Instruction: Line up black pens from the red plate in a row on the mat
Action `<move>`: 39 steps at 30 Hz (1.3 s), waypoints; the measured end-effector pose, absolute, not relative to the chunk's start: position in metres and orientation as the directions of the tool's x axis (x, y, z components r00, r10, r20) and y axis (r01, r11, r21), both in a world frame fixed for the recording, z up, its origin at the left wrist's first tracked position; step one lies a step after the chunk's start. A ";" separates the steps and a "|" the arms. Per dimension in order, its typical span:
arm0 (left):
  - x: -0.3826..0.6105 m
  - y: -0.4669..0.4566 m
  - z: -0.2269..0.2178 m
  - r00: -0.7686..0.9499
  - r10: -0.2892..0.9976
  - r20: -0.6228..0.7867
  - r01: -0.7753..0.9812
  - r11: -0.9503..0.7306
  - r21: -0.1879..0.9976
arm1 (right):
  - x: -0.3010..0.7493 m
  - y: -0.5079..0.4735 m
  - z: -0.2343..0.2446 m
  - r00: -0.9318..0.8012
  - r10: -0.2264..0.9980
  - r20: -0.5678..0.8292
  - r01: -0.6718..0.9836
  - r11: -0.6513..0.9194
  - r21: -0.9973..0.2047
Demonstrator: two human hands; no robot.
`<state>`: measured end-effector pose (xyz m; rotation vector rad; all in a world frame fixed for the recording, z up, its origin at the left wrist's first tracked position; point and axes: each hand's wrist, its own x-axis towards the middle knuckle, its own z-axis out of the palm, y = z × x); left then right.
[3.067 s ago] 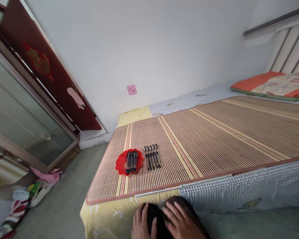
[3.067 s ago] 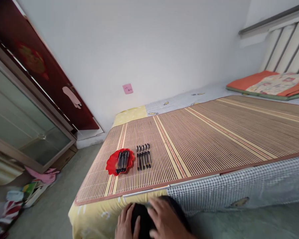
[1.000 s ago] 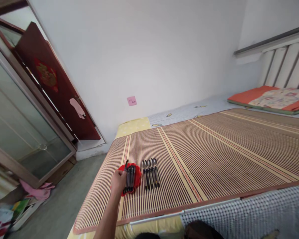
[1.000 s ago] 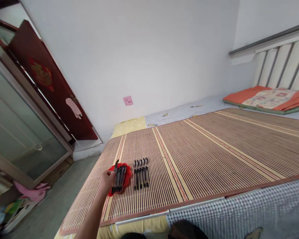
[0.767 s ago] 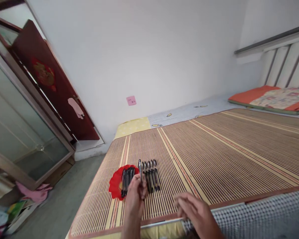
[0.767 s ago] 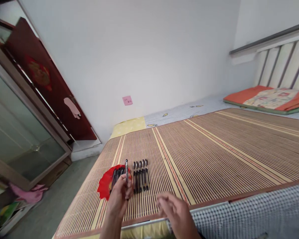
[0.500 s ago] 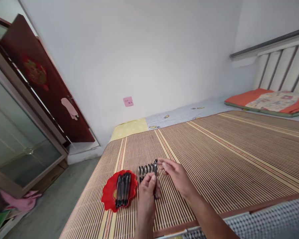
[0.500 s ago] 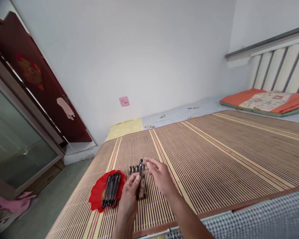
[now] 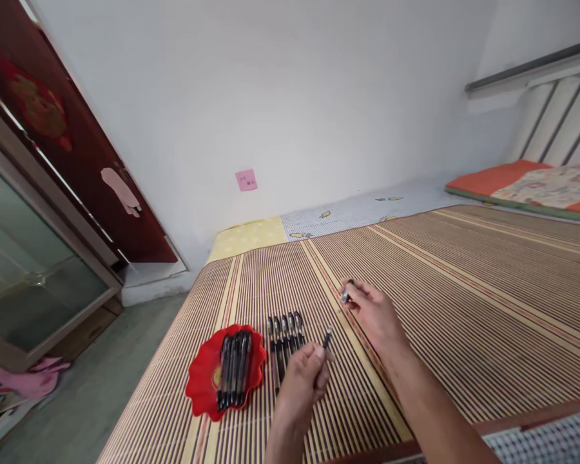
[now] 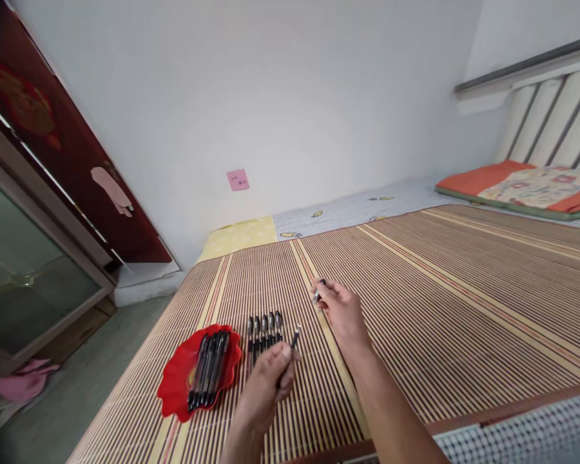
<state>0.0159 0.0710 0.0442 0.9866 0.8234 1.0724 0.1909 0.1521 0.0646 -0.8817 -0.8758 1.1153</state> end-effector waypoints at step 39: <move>-0.054 0.079 0.064 -0.286 0.958 0.037 -0.568 -0.200 0.799 | 0.139 0.237 0.009 -0.449 0.881 -0.149 0.756 0.286 -0.589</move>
